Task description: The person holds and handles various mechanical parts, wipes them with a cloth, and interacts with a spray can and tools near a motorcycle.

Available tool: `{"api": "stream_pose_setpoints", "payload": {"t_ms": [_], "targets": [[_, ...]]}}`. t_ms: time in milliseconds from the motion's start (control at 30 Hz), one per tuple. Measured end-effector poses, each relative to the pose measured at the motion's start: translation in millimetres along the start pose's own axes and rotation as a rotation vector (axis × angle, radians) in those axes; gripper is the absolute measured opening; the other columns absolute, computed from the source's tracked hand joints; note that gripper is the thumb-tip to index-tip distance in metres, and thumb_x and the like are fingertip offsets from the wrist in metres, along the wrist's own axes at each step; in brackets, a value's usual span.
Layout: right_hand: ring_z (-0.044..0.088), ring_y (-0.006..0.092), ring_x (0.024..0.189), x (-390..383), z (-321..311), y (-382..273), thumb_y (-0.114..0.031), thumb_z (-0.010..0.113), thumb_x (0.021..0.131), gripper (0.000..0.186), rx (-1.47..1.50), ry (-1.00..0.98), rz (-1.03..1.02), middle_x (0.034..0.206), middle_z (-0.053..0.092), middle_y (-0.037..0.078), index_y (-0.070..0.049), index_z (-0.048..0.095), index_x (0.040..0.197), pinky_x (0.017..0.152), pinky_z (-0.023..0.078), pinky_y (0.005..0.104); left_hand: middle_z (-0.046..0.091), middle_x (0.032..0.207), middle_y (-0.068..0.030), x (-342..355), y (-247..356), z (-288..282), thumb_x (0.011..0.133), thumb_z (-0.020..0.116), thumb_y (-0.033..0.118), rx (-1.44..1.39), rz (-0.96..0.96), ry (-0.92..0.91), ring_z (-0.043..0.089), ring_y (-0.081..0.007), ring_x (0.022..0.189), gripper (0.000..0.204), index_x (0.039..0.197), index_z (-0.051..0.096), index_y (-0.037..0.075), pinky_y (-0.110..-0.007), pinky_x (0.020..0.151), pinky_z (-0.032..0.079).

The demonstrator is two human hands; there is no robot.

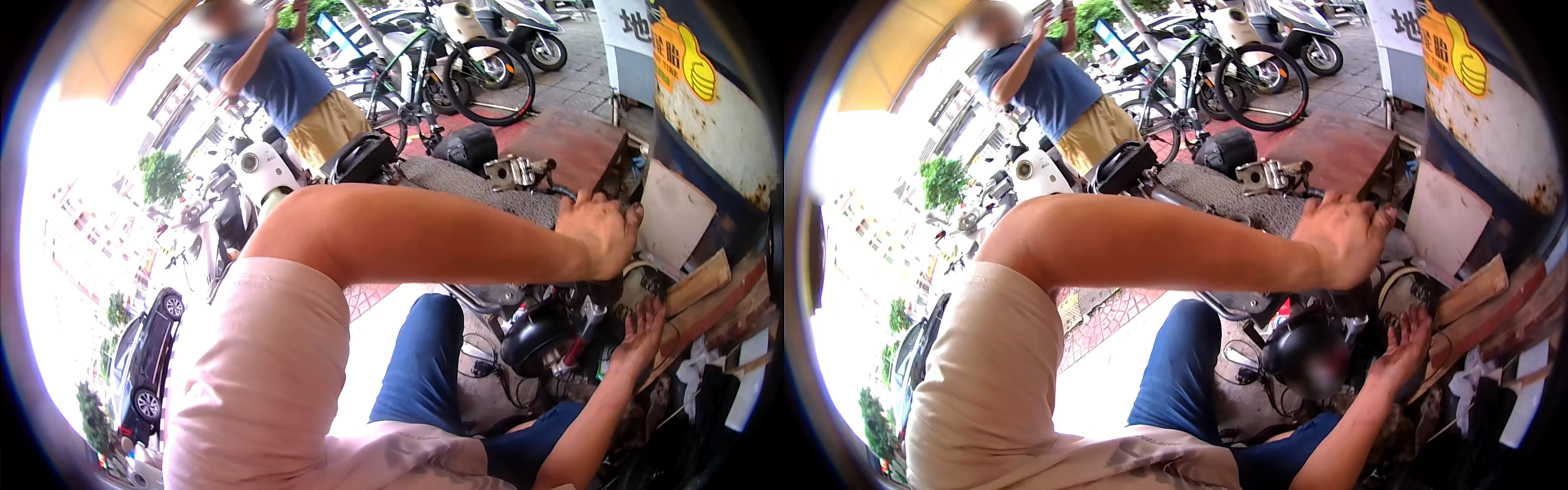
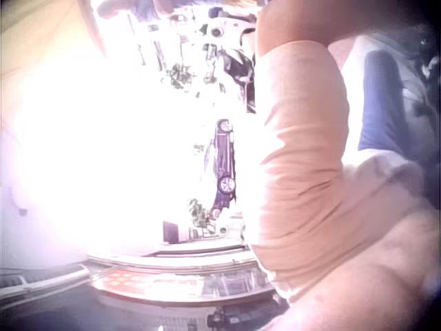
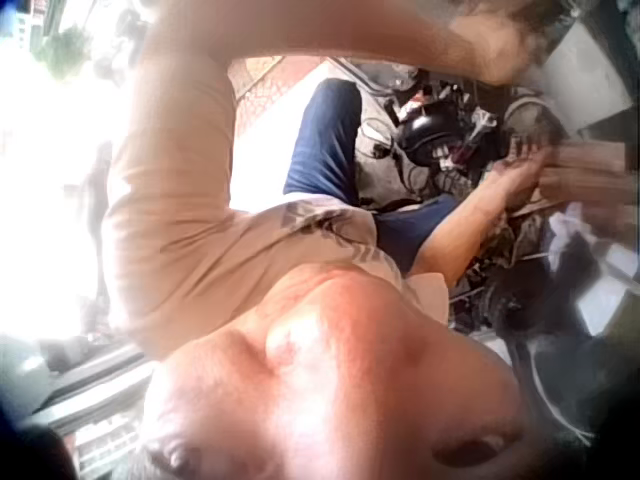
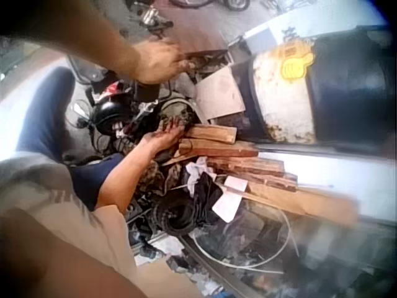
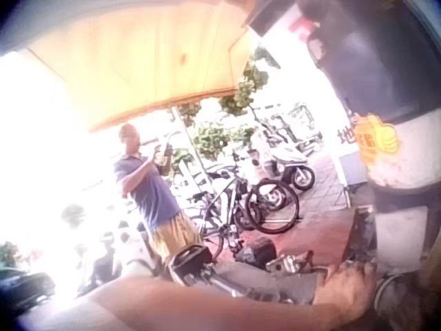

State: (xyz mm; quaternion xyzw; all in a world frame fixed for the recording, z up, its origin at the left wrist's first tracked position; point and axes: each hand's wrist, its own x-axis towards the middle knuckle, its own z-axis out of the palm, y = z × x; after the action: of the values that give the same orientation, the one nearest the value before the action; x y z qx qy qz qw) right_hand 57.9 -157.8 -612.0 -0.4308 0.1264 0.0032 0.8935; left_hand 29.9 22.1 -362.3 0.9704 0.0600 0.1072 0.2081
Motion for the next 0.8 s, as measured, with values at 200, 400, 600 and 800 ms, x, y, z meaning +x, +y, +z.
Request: {"api": "stream_pose_setpoints", "payload": {"t_ms": [200, 400, 600, 800], "targets": [[0.055, 0.0148, 0.119, -11.4, 4.3, -6.8, -0.055, 0.057, 0.102, 0.058, 0.028, -0.015, 0.051, 0.141, 0.059, 0.000, -0.013, 0.056, 0.142, 0.102, 0.036, 0.0360, 0.066, 0.107, -0.0162, 15.0, -12.9, -9.1, 0.096, 0.056, 0.054, -0.060, 0.647, -0.058, 0.055, -0.0379, 0.118, 0.052, 0.096, 0.075, 0.006, -0.053, 0.104, 0.041], [0.051, 0.0214, 0.136, 7.7, 2.2, 8.6, -0.042, 0.061, 0.102, 0.059, 0.207, 0.037, 0.008, 0.146, 0.055, 0.008, -0.003, 0.051, 0.146, 0.114, 0.039, 0.0390, 0.066, 0.117, -0.0132, 58.9, 10.3, 0.4, 0.075, 0.072, 0.057, -0.247, 1.799, -0.247, 0.052, -0.0392, 0.129, 0.051, 0.095, 0.074, 0.010, -0.051, 0.100, 0.043], [0.058, 0.0161, 0.122, 1.8, 17.4, 14.9, -0.049, 0.059, 0.101, 0.055, 0.065, 0.038, 0.042, 0.141, 0.060, 0.005, -0.010, 0.058, 0.139, 0.095, 0.043, 0.0344, 0.067, 0.122, -0.0159, 45.0, -9.2, -7.7, 0.088, 0.060, 0.051, -0.120, 1.330, -0.147, 0.053, -0.0369, 0.131, 0.045, 0.106, 0.075, 0.012, -0.053, 0.106, 0.042], [0.060, 0.0188, 0.112, -22.7, 36.5, 7.0, -0.052, 0.063, 0.099, 0.056, -0.060, -0.012, 0.055, 0.136, 0.063, 0.004, -0.012, 0.059, 0.137, 0.092, 0.044, 0.0356, 0.065, 0.129, -0.0232, 3.0, -4.0, -4.1, 0.108, 0.030, 0.048, 0.076, 0.013, -0.106, 0.051, -0.0406, 0.133, 0.059, 0.122, 0.072, 0.009, -0.053, 0.112, 0.039]]}}
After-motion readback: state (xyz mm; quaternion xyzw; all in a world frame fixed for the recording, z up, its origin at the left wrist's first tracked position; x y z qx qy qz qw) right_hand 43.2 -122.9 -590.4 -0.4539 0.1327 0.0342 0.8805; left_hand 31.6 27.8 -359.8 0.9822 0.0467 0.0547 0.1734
